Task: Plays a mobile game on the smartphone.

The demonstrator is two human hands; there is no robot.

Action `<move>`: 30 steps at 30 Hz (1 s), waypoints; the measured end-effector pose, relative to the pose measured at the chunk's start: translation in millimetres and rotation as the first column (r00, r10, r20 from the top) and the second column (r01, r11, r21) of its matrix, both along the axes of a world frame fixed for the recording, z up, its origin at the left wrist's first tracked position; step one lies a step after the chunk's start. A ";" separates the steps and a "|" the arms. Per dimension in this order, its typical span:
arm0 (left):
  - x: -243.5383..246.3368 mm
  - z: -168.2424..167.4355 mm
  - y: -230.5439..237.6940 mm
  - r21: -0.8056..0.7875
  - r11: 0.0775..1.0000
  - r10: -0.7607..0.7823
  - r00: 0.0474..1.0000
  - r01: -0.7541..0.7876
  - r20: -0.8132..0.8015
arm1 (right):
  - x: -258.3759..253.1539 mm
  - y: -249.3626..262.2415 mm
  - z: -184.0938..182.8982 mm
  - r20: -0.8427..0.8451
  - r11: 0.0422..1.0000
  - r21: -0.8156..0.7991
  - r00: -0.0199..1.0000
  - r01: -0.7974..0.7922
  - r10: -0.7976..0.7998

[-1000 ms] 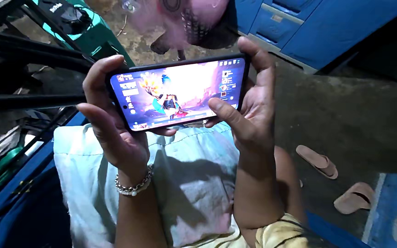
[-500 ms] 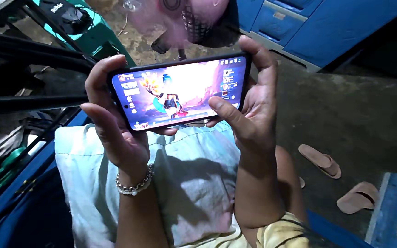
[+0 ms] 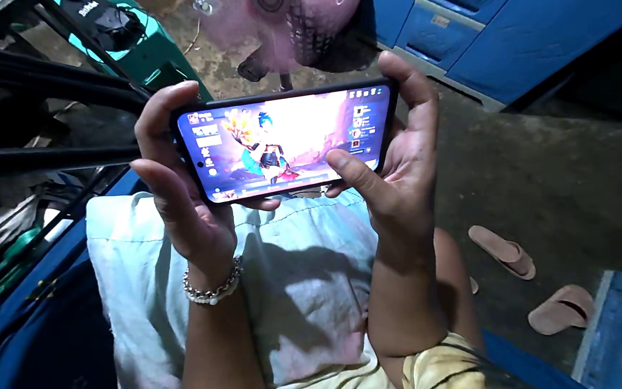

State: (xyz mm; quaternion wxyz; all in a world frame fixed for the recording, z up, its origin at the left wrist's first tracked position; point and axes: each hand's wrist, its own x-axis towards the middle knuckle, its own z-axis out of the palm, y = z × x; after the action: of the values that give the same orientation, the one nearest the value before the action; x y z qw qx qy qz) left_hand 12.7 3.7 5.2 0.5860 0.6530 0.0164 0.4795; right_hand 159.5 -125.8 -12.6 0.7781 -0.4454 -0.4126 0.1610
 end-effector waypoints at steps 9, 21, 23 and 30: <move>0.2 0.2 -0.4 -0.011 1.000 0.007 1.000 -0.007 0.000 | -0.5 -0.2 0.2 -0.006 1.000 -0.011 1.000 0.000 0.000; 0.5 -0.1 -0.2 -0.006 1.000 0.002 1.000 -0.002 -0.003 | 0.0 -0.8 0.1 0.004 1.000 -0.017 1.000 0.010 -0.010; -0.6 0.6 -0.1 0.001 1.000 -0.008 1.000 0.008 -0.025 | 0.0 -1.2 0.1 -0.004 1.000 -0.014 1.000 0.010 -0.010; -3.7 2.2 -0.1 -0.178 0.948 -0.275 0.961 0.264 -0.038 | 7.1 -7.0 -0.3 0.033 0.997 -0.046 0.997 0.068 -0.066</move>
State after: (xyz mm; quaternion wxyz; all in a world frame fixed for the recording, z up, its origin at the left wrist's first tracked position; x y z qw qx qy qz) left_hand 9.0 3.6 7.4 0.6992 0.6109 -0.0133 0.3712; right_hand 166.6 -132.7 -13.0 0.7657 -0.4797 -0.4058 0.1375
